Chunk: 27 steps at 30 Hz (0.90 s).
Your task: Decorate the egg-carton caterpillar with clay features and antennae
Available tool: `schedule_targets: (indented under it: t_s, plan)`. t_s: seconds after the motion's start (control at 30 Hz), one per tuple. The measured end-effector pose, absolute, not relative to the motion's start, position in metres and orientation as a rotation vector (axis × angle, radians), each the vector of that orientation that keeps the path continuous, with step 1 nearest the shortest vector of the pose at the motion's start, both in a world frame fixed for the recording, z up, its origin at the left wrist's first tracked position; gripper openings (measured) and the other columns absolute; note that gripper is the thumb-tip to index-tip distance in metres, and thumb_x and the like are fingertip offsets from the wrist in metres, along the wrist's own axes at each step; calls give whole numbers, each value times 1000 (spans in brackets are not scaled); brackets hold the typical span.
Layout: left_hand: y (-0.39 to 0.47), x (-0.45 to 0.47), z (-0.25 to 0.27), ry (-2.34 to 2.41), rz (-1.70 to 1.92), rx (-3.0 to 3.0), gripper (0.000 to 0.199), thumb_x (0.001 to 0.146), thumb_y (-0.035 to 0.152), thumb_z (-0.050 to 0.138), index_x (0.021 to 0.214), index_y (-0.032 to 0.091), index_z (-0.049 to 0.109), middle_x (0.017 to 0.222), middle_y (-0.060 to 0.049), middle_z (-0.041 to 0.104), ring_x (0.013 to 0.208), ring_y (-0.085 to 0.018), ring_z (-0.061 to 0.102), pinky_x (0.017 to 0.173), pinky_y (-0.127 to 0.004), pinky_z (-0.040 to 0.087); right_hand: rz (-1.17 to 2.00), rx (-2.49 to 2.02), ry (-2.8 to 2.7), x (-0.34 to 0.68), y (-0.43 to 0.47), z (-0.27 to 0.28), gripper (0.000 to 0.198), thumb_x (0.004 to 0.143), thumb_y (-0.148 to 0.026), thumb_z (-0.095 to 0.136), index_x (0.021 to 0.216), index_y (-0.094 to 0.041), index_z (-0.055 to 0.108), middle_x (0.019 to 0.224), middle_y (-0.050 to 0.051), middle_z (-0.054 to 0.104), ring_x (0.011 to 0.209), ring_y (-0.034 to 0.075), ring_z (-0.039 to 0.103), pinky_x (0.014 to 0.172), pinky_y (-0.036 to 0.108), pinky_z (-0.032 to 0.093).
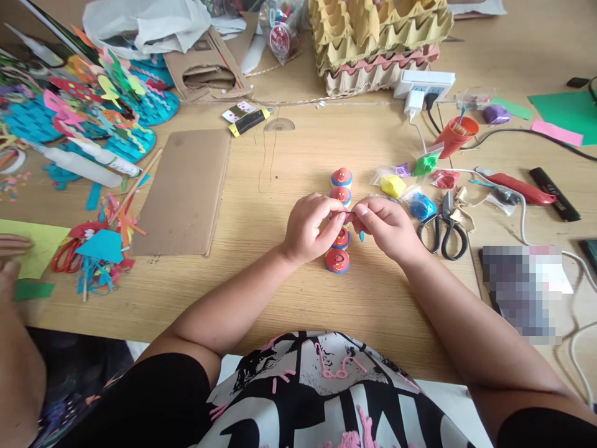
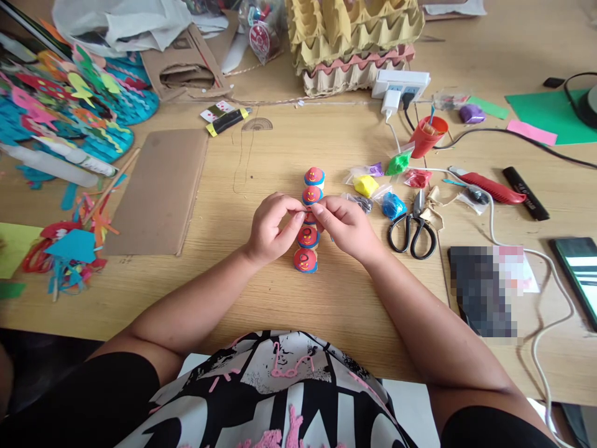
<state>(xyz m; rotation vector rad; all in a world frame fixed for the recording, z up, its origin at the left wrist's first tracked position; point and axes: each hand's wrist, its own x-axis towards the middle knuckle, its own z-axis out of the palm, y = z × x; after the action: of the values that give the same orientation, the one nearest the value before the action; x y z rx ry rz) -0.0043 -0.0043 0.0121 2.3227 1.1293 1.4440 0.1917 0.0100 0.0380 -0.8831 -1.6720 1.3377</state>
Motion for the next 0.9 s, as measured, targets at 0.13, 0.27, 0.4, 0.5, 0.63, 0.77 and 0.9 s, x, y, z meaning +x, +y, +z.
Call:
schedule_targets:
  t_s: [0.13,0.27,0.4,0.5,0.63,0.77,0.9]
  plan:
    - [-4,-5,12,1103,1487,2331,14,105,29,54,94,23,62,80,-1,71,76,-18,62,76,-34,47,1405,-865,-1628,191,9,39,48,92,-65,71,78,-20,64,66,-1,61,58,11,48,57,27,41]
    - [-4,-5,13,1109,1464,2324,17,105,30,52,91,24,60,81,-2,71,77,-19,62,77,-35,47,1442,-866,-1596,190,8,41,47,90,-65,74,80,-20,64,67,-1,61,59,11,51,57,27,43]
    - [-5,-6,14,1121,1471,2281,23,106,32,49,88,24,58,78,-3,69,75,-19,60,76,-35,47,1446,-844,-1588,190,8,40,46,91,-64,73,81,-20,66,66,-2,61,57,10,48,57,26,43]
    - [-6,-6,15,1135,1468,2208,29,108,36,47,83,24,56,74,-3,65,73,-19,58,74,-36,46,1439,-857,-1593,191,9,38,47,93,-66,70,81,-20,67,65,-2,61,57,10,48,57,27,43]
    - [-7,-6,16,1166,1462,2082,37,109,41,45,77,24,54,71,-2,62,72,-18,57,72,-35,47,1424,-890,-1619,193,9,37,51,94,-69,67,83,-20,70,64,-1,61,57,11,49,56,27,42]
    - [-7,-6,16,1126,1460,2012,39,109,43,47,76,23,55,72,-2,64,71,-17,59,73,-34,48,1457,-868,-1606,191,8,38,48,93,-67,70,84,-20,68,67,-1,61,58,11,50,57,27,42]
    - [-6,-5,17,1062,1420,2035,39,109,41,47,76,23,58,74,-2,67,72,-16,61,72,-33,49,1489,-830,-1584,188,7,39,45,91,-64,74,84,-21,65,72,-1,63,63,11,53,58,26,44]
